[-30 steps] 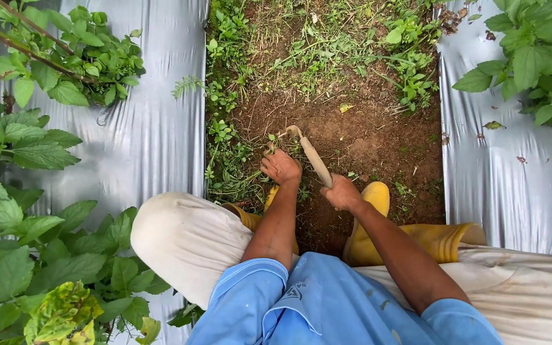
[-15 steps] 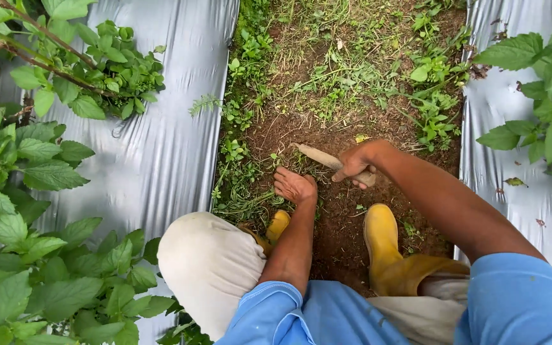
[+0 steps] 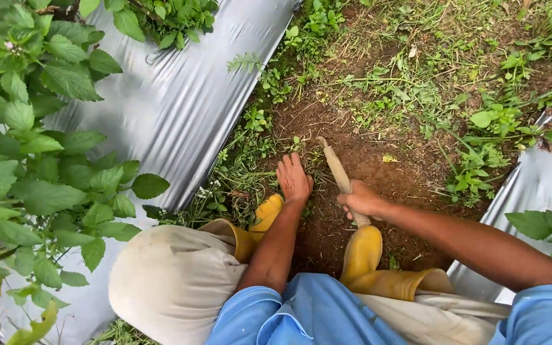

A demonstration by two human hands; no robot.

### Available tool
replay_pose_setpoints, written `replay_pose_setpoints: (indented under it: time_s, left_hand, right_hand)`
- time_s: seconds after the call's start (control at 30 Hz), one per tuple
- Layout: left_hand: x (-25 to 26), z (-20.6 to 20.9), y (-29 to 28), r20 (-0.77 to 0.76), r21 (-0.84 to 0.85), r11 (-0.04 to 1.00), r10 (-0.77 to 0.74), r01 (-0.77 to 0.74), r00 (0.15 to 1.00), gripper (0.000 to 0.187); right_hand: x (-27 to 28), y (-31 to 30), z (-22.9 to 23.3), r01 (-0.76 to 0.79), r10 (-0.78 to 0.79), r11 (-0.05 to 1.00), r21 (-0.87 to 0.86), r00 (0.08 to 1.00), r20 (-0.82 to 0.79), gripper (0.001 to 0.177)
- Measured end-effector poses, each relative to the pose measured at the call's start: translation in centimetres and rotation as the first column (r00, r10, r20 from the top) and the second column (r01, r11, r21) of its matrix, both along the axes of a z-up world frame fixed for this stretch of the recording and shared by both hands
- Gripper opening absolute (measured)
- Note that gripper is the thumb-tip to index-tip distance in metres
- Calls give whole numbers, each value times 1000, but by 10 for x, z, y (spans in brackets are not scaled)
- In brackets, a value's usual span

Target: The person sits on the ground between rows of plants and uses a hoe to loosen the soil and remove weeds. They repeatedly strike the ground with the hoe and pull out the uprooted weeds by hand.

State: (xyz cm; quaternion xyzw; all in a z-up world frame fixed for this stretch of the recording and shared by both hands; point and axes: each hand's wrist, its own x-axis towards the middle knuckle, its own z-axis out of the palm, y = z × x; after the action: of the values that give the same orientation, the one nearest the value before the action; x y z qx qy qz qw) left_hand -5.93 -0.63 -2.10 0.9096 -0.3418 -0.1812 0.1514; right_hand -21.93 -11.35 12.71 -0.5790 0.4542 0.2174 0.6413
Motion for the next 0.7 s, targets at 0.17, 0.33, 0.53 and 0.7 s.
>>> replay_pose_setpoints:
  time_s: [0.17,0.33,0.53,0.7]
  left_hand:
    - [16,38,19,8,25,999,25,-25,1000,70]
    - [38,58,39,88,-27,987,159,-157,983,68]
    - [41,66,57,136,-81,950,311,-303,941,67]
    - [22,77,55,152,-36,957,290,-288,945,71]
  right_hand:
    - [20,76,13,183,-188,981,72,979,81,38]
    - [45,85,39,82,-77,996,-15,968,238,37]
    - [58,77,19,-105,205,956,-274,907,367,28]
    - [48,56,20,-264,449,811,-521,853,266,53]
